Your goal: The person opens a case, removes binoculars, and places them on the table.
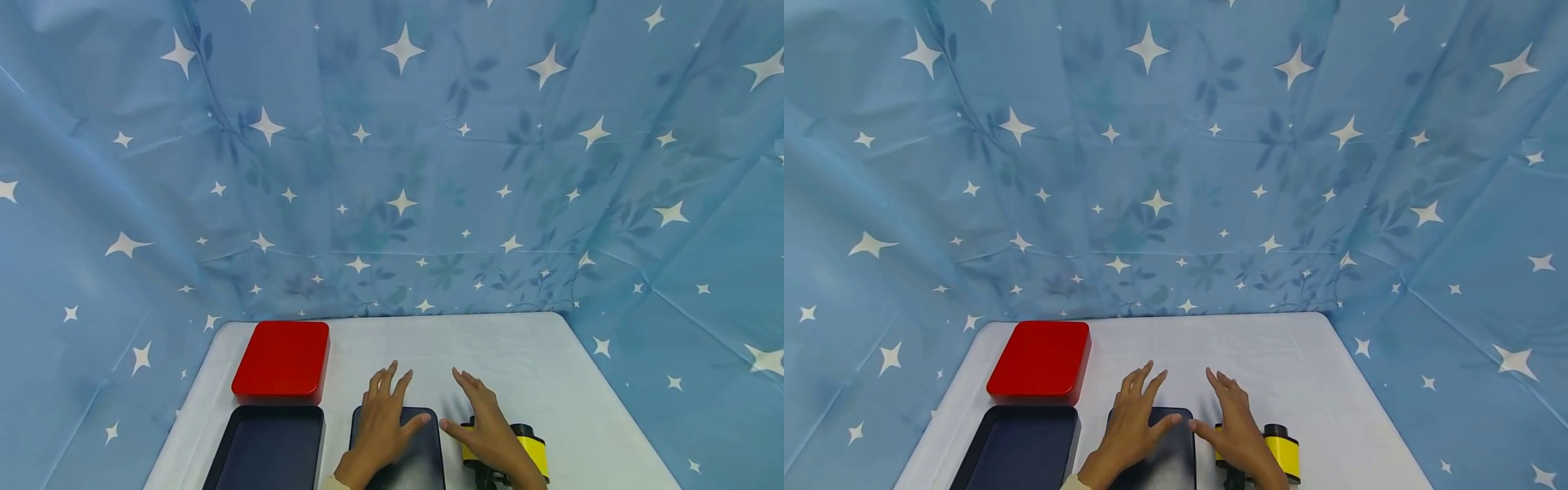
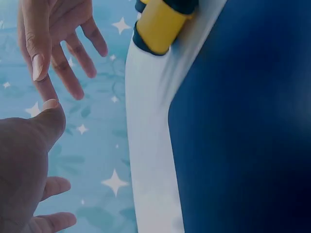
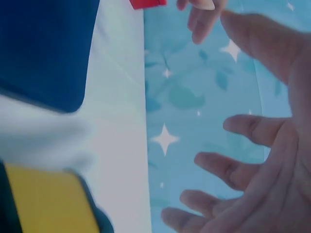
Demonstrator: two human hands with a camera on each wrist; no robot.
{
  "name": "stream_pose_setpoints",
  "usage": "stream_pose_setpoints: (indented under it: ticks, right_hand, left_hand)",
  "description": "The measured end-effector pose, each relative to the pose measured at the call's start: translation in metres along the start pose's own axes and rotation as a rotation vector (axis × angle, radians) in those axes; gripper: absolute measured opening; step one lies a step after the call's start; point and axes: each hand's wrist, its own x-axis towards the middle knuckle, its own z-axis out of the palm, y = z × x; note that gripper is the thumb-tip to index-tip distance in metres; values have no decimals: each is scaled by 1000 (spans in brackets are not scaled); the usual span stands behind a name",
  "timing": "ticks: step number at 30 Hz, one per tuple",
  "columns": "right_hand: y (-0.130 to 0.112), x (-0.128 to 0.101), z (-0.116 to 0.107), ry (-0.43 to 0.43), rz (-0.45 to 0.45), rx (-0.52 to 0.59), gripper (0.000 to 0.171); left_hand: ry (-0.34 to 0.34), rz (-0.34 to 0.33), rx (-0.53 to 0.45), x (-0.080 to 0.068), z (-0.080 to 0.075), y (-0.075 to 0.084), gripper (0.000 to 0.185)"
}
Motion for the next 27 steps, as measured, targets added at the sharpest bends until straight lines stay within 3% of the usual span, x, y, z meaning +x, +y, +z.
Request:
stream_pose_setpoints:
  ticks: [5,13,22,27]
  right_hand:
    - [-12,13,18,16,-45,-20,89]
    - [-29,27,37,42,-127,-88,77]
    - [-49,42,52,2,-156,-107,73]
    - [-59,51,61,27,-193,-100,74]
  left_hand:
    - [-20,-23,34,-2,-13,-19,77]
    - [49,-12,169,-10,-28,-39,74]
    - [104,-40,214,-15,-46,-61,68]
    - [130,-56,242,-16,-54,-72,65]
